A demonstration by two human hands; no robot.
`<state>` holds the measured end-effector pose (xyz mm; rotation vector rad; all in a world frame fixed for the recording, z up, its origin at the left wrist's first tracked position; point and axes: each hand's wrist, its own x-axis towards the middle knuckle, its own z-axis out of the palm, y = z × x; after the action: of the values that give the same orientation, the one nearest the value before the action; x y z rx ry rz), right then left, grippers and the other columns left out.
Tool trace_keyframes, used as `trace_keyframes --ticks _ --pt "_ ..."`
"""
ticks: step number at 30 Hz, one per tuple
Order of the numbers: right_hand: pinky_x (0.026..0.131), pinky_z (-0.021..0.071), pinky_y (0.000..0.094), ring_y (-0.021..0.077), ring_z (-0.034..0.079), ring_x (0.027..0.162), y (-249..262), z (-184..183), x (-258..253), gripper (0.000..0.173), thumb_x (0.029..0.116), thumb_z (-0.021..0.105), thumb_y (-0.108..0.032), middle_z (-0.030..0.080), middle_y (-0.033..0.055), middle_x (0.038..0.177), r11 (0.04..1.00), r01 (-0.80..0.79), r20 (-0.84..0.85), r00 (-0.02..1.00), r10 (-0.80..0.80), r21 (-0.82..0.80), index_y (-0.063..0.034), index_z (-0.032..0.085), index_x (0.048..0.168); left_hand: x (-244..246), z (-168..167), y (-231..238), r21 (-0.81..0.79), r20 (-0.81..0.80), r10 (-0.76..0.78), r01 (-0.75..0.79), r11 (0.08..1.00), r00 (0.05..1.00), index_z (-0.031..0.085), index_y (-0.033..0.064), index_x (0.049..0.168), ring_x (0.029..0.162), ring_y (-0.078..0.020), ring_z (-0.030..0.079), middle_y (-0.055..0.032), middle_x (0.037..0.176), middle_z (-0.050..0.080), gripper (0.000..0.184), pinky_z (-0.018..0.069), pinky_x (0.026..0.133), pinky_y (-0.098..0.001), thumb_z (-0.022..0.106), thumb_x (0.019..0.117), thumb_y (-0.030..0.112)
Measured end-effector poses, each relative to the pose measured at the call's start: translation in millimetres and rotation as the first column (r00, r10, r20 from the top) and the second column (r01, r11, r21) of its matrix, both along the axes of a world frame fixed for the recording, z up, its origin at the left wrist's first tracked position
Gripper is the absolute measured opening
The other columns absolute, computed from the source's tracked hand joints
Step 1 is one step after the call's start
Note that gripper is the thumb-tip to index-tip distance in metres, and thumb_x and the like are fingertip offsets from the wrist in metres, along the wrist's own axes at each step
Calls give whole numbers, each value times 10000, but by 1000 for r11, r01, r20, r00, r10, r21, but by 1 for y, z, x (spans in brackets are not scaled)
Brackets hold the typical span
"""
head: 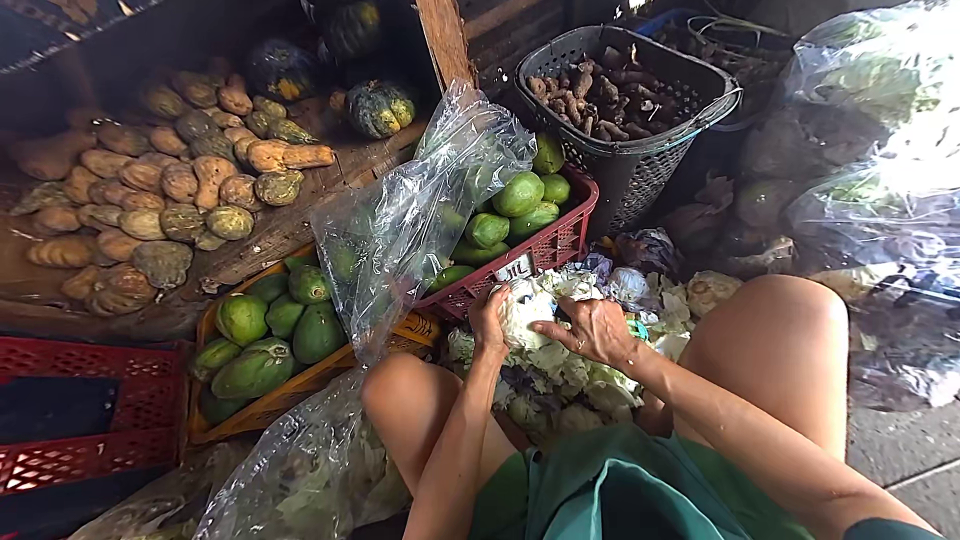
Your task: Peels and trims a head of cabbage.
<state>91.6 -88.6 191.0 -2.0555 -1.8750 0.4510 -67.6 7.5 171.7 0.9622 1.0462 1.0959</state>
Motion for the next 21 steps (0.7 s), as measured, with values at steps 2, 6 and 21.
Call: trace_keyframes --ticks 2,6,21 --pt "616 509 602 439 707 748 0 -4 -1 922 923 315 -826 669 224 737 999 -5 7 1000 4 42 23 674 905 1 1 0 -14 -10 20 -20 1000 1000 644 -29 982 821 -160 661 -92 868 660 194 572 786 -367 483 1001 77" --pt "598 506 593 430 703 709 -1 -10 -4 874 971 302 -767 650 218 687 996 -21 0 1000 21 82 17 662 824 3 2 -1 -54 -25 51 -52 997 998 638 -24 963 810 -179 665 -102 853 657 193 575 775 -380 487 1014 83" --pt "411 421 415 254 557 441 -3 -30 12 725 999 341 -681 507 78 505 667 -392 259 920 295 633 -82 566 657 -4 3 15 -394 304 233 -101 914 924 511 83 1354 1120 -295 622 -165 1239 616 465 525 919 -553 342 1074 415"
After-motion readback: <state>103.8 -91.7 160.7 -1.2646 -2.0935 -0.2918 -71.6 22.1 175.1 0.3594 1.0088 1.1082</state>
